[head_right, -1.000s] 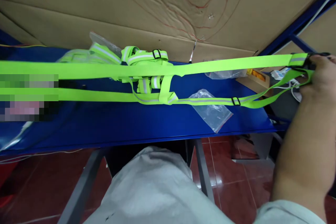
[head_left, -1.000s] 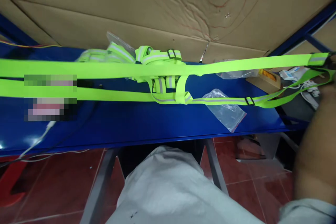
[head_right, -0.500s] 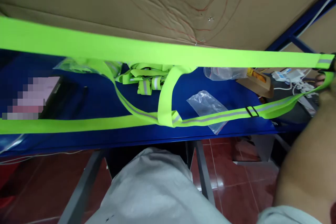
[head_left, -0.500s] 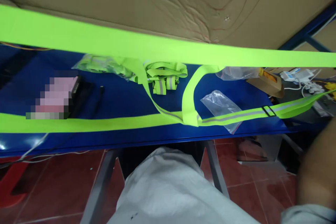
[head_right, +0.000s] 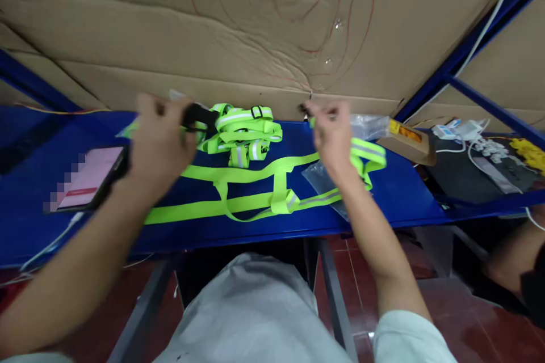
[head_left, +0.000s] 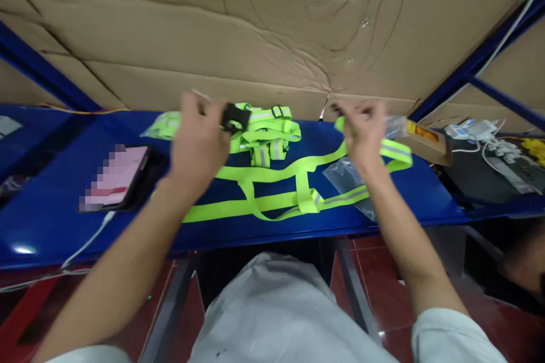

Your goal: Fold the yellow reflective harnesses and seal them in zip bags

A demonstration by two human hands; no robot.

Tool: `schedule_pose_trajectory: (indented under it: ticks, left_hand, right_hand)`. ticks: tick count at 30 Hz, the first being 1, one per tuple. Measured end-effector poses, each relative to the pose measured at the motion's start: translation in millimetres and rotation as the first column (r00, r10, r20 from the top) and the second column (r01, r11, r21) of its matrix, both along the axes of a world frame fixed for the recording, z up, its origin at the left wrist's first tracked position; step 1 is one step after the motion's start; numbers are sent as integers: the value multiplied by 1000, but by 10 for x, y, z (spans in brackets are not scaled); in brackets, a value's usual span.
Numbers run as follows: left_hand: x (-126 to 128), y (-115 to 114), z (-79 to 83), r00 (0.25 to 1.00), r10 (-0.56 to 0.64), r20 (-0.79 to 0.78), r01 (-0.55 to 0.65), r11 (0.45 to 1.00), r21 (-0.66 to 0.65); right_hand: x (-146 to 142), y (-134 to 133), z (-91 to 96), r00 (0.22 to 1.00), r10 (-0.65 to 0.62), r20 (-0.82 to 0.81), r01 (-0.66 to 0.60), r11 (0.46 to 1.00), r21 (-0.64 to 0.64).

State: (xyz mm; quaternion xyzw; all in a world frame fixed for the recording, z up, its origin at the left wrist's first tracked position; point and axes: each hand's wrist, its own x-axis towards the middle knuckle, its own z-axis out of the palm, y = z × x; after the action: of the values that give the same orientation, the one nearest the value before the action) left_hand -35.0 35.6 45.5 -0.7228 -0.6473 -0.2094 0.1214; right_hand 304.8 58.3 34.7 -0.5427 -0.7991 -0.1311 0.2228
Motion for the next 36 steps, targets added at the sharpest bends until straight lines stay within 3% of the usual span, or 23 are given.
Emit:
schedule_pose_trajectory:
  ticks: [2,4,9,18,24,29,36]
  left_hand:
    - [341,73,-163,999,-17,-35,15,998,-61]
    - [586,112,-338,999,-4,-53,-2,994,-112]
    - [719,83,-579,999,-11,-37,3,979,-202]
    - [641,-16,-542,1000,15,13,-11,974,-225]
    - [708,-52,-609,996,-75,41,83,969,-233]
    - [643,1,-579,999,16,44,-4,968,-249]
    - [713,21,-613,997,-20,75,38,969,-244]
  right_hand:
    - [-459,67,-189,999,-8,-39,11,997,75]
    - [-725,95,-335,997,64,-49,-58,992,116]
    - [-851,35,-517,988,140,-64,-134,987,93]
    - [-787,-34,-568,988,99,-122,-72,974,214]
    - [-891,-38,-595,996,70,-51,-65,993,99]
    - [-815,-13,-614,991,50,-124,-30,987,157]
    - [-859,4,-693,995,43,-91,-29,989,146]
